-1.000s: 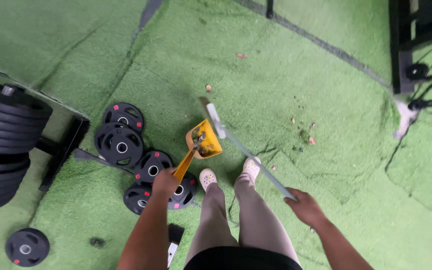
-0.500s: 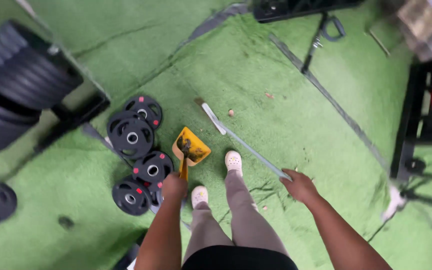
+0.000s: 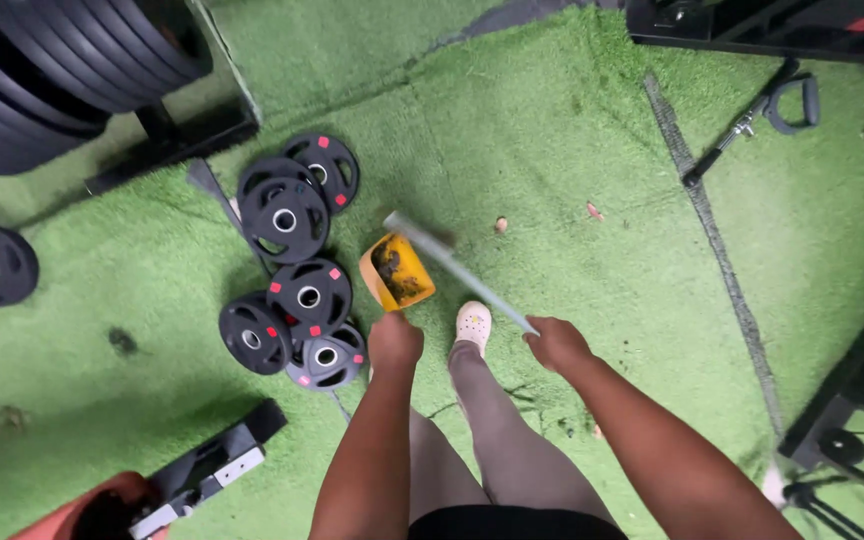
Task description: The person sweeps debris from a green artificial turf floor into a yellow dustpan using a broom. They move around a gym area, sweeping near dumbbells and weight plates, and repeatedly gather the dirt into the dustpan.
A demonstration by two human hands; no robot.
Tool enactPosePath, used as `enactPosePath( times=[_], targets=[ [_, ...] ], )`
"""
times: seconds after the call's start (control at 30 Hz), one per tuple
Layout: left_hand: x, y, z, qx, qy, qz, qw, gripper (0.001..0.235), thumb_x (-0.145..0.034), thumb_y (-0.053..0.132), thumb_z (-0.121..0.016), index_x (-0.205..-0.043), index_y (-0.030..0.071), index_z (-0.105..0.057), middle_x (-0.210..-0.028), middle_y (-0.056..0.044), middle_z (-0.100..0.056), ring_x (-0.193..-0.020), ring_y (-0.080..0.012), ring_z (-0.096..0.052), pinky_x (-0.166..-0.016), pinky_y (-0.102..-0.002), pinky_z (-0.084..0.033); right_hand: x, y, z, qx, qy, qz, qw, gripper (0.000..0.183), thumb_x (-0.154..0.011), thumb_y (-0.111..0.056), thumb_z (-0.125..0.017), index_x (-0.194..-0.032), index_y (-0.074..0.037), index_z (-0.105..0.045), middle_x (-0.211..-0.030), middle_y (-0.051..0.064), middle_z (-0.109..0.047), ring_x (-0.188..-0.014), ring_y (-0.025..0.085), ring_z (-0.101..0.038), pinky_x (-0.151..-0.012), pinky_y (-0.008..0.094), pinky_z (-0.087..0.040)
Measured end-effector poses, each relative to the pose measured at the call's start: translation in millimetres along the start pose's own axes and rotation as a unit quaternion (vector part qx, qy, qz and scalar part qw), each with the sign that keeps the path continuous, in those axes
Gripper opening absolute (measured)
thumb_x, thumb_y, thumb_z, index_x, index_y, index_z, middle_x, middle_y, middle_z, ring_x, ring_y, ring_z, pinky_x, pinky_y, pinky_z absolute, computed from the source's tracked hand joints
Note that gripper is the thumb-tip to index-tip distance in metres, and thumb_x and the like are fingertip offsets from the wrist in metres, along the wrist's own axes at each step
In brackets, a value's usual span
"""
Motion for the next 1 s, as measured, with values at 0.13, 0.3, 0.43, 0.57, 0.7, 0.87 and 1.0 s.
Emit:
enactPosePath(
  times=[0.13,0.3,0.43,0.57,0.7,0.87,1.0],
  targets=[
    [-6,6,-16,0.001,-0.005,0.034,0.999,0.027,-0.082,0.012,-0.058,-0.102,0.004,-0.075,-0.103,-0.029,-0.071,-0.099,-0.0453,-0.07,-0.091,-0.055,-0.055,22,9,39,0.005,-0.053,0.021,0.998,0.045,-0.091,-0.04,-0.07,-0.133,-0.025,-0.069,-0.119,0.012,-0.075,-0.106,0.031,-0.073,-0.094,0.041,-0.056],
    [-1,8,-9,0.009,-0.005,0.048,0.999,0.028,-0.084,0.013,-0.059,-0.107,0.005,-0.074,-0.105,-0.028,-0.072,-0.101,-0.0436,-0.07,-0.091,-0.054,-0.055,40,10,92,0.031,0.008,-0.015,0.999,0.045,-0.092,-0.041,-0.068,-0.136,-0.031,-0.067,-0.112,0.011,-0.077,-0.099,0.032,-0.074,-0.088,0.043,-0.057],
    [-1,0,-10,0.009,-0.01,0.052,0.999,0.029,-0.084,0.013,-0.06,-0.107,0.005,-0.074,-0.105,-0.026,-0.073,-0.101,-0.0427,-0.071,-0.091,-0.052,-0.055,5,-4,72,0.063,0.04,-0.008,0.997,0.05,-0.094,-0.039,-0.066,-0.143,-0.029,-0.062,-0.114,0.014,-0.075,-0.1,0.034,-0.072,-0.089,0.045,-0.056],
    [-5,-3,-11,-0.002,-0.009,0.052,0.999,0.03,-0.085,0.013,-0.059,-0.11,0.008,-0.075,-0.105,-0.024,-0.073,-0.101,-0.0414,-0.071,-0.092,-0.052,-0.055,-15,-1,21,-0.025,-0.03,-0.029,0.999,0.052,-0.094,-0.032,-0.068,-0.144,-0.022,-0.058,-0.12,0.014,-0.073,-0.102,0.031,-0.073,-0.091,0.042,-0.056],
    [-1,-7,-4,0.016,0.002,0.069,0.997,0.035,-0.085,0.013,-0.059,-0.115,0.012,-0.076,-0.106,-0.024,-0.073,-0.103,-0.0411,-0.07,-0.092,-0.051,-0.056,-8,26,21,-0.11,-0.079,-0.017,0.991,0.046,-0.092,-0.031,-0.071,-0.137,-0.02,-0.066,-0.116,0.009,-0.078,-0.099,0.024,-0.074,-0.091,0.039,-0.057],
    [3,-8,4,0.037,0.021,0.082,0.996,0.035,-0.083,0.013,-0.061,-0.116,0.012,-0.076,-0.106,-0.024,-0.073,-0.104,-0.0399,-0.07,-0.092,-0.05,-0.055,24,34,70,-0.091,-0.034,0.004,0.995,0.046,-0.093,-0.029,-0.072,-0.138,-0.02,-0.068,-0.11,0.014,-0.078,-0.092,0.024,-0.069,-0.084,0.04,-0.056],
    [5,-7,9,0.023,0.007,0.08,0.997,0.033,-0.085,0.014,-0.06,-0.114,0.012,-0.076,-0.108,-0.023,-0.074,-0.105,-0.0398,-0.07,-0.093,-0.05,-0.055,52,-13,59,-0.085,-0.056,-0.146,0.984,0.051,-0.101,-0.028,-0.061,-0.152,-0.026,-0.051,-0.112,0.012,-0.074,-0.082,0.027,-0.071,-0.073,0.041,-0.059]
  ],
)
Point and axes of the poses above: each hand's wrist, its own x-axis away from the middle knuckle, its own z-axis out of the back of the hand, y = z × x, the point moved 2 cm from there along -x, towards the middle knuckle
